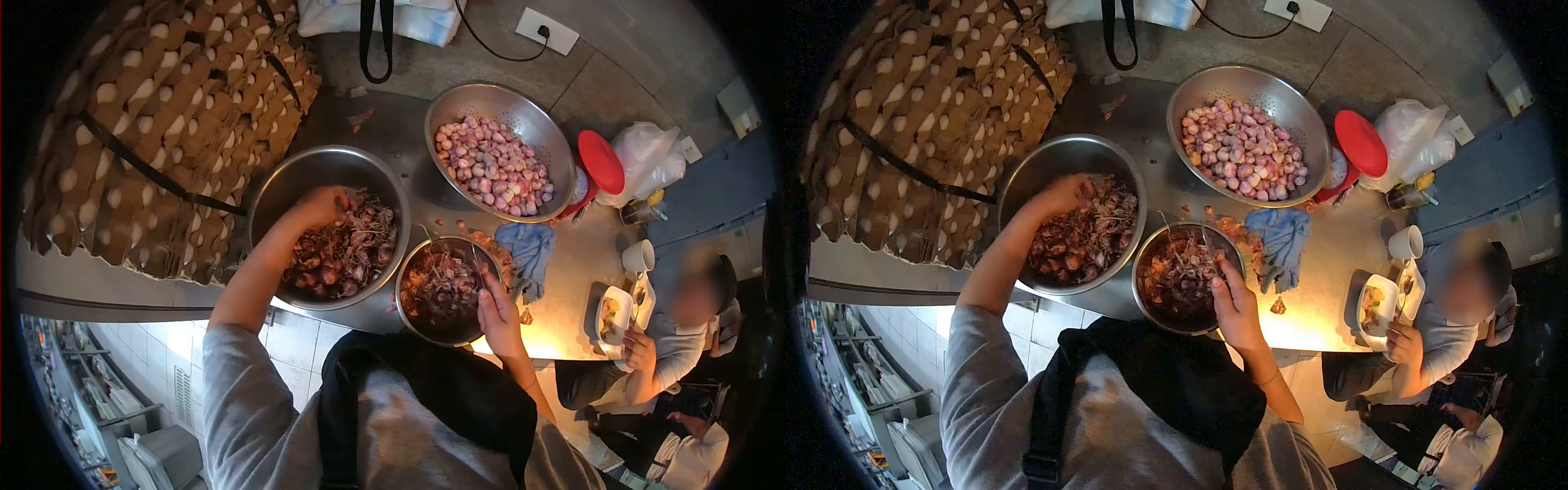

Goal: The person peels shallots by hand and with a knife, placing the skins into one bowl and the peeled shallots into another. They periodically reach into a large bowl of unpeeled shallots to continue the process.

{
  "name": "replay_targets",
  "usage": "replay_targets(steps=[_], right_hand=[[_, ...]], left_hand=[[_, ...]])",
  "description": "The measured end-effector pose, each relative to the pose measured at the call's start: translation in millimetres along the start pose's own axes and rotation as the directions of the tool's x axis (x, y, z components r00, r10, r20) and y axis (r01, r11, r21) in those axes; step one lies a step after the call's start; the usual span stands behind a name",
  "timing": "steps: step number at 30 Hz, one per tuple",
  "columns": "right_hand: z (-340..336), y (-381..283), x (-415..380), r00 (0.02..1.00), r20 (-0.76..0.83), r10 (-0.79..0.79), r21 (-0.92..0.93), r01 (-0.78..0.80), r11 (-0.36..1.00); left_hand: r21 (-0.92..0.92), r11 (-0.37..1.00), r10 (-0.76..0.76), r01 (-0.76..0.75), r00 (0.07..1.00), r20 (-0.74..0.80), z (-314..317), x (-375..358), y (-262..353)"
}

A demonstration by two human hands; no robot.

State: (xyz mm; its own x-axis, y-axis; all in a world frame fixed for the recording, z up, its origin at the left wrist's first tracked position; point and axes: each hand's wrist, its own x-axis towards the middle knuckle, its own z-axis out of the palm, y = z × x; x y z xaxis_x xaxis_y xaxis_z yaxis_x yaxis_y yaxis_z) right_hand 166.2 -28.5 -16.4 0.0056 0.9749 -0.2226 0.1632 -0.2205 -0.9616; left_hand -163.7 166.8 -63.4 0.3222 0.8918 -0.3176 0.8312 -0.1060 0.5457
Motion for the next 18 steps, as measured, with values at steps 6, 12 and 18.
replay_targets(steps=[6,12,18], right_hand=[[0.6,-1.2,-0.6,1.0,0.021,0.02,0.08,-0.021,0.997],[11.0,-18.3,-9.0,0.964,0.164,-0.208,0.289,0.155,0.945],[10.7,-16.5,-9.6,0.952,0.164,-0.257,0.291,0.202,0.935]], left_hand=[[-0.862,0.507,0.001,0.023,1.0,0.027,-12.0,-33.7,51.3],[-0.997,0.047,0.153,0.061,0.986,0.068,20.4,-73.9,130.6],[-0.974,-0.116,0.224,0.196,0.96,0.167,58.2,-86.4,176.5]])
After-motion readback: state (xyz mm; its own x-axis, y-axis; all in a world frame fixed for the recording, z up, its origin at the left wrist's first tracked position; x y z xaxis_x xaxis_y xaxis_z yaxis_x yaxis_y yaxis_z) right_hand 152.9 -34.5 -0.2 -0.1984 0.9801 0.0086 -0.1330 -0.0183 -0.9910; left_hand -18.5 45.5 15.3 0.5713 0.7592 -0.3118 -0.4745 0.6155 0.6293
